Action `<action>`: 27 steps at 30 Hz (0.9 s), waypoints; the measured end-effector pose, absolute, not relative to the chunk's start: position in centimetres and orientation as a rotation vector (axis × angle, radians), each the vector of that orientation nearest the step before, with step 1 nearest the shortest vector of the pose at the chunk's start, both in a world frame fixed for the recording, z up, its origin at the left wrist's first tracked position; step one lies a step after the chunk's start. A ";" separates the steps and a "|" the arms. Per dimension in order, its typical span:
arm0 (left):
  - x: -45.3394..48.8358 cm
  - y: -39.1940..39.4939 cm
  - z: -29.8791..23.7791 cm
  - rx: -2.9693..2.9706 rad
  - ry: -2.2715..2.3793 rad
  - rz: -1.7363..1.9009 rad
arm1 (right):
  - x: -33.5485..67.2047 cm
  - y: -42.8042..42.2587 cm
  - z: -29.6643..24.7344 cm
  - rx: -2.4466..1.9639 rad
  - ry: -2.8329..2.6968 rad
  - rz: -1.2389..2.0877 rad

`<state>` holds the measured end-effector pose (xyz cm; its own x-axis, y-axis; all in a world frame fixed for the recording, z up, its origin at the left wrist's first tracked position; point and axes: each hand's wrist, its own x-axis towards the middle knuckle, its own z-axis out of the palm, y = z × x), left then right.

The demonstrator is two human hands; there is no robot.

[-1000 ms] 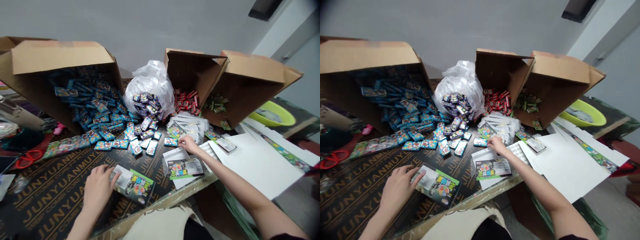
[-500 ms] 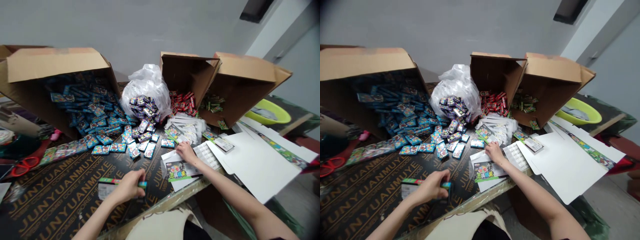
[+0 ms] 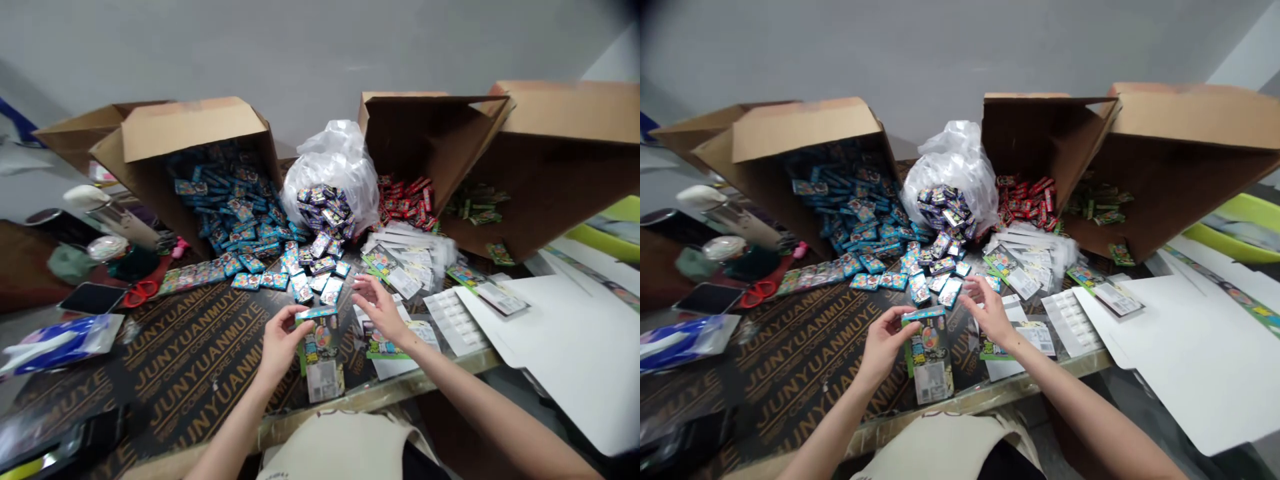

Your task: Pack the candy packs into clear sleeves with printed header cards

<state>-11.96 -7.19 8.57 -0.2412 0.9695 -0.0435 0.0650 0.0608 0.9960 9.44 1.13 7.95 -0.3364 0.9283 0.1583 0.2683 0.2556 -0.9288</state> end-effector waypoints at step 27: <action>-14.0 -8.4 13.1 1.637 1.570 1.012 | 5.0 -2.1 11.1 -0.884 -1.804 1.315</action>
